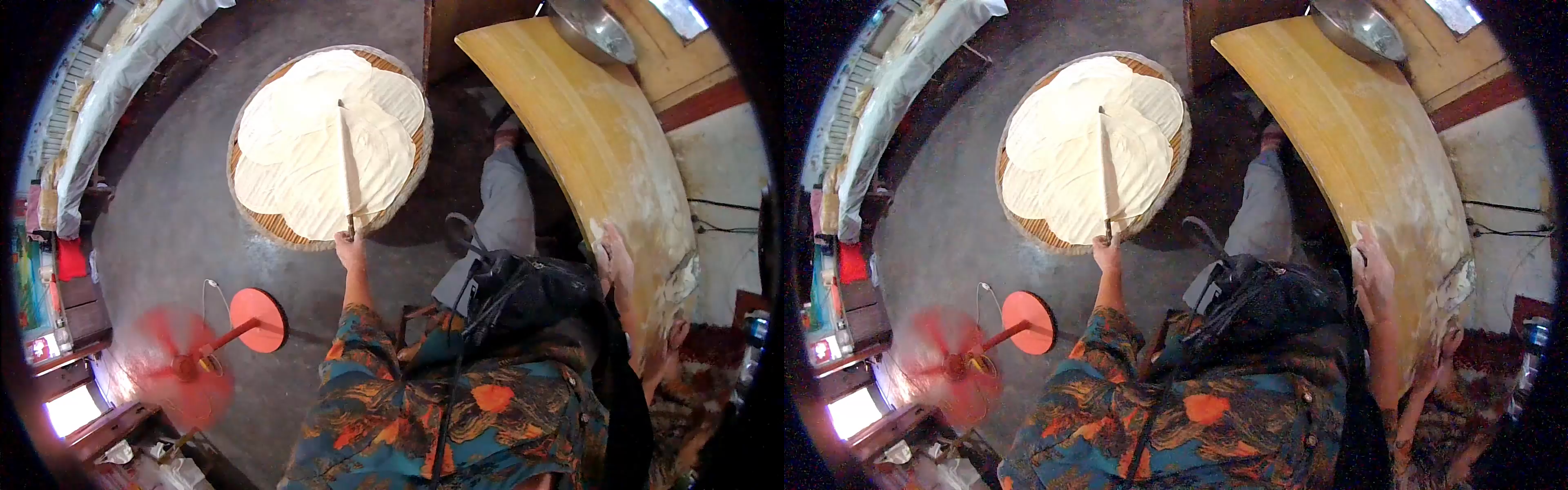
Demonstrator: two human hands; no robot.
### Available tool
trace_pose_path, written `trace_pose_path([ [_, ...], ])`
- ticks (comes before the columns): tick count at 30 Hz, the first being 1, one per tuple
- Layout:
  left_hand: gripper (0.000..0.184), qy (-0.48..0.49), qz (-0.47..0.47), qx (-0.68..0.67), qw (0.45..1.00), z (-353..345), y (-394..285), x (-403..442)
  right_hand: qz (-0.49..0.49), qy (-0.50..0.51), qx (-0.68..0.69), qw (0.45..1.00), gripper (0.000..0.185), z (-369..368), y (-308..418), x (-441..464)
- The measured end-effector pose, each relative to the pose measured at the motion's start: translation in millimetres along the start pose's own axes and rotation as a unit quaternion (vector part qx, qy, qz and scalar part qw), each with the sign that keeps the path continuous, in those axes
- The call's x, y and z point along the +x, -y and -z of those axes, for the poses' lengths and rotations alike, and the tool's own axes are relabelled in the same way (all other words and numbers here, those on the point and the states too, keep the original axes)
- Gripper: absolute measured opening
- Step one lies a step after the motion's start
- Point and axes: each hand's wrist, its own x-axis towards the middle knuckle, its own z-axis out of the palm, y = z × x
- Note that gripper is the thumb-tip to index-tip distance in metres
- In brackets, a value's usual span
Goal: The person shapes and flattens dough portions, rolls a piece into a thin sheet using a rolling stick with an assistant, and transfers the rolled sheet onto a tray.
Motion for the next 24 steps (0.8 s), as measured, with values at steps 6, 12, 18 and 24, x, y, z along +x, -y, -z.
trace_pose_path([
  [6,0.036,-0.035,0.069,0.144,0.987,1,1,9,-0.020,0.010,0.060,0.998,0.041,-1,-5,-3],
  [12,0.041,-0.010,0.143,-0.107,0.984,-21,64,48,0.035,-0.012,0.009,0.999,0.041,0,-11,-8],
  [18,0.040,-0.007,0.025,0.034,0.999,13,1,15,0.064,-0.034,-0.052,0.996,0.042,2,-22,-17],
  [24,0.028,-0.031,0.034,0.044,0.998,8,10,27,0.056,-0.032,-0.031,0.997,0.042,5,-22,-20],
])
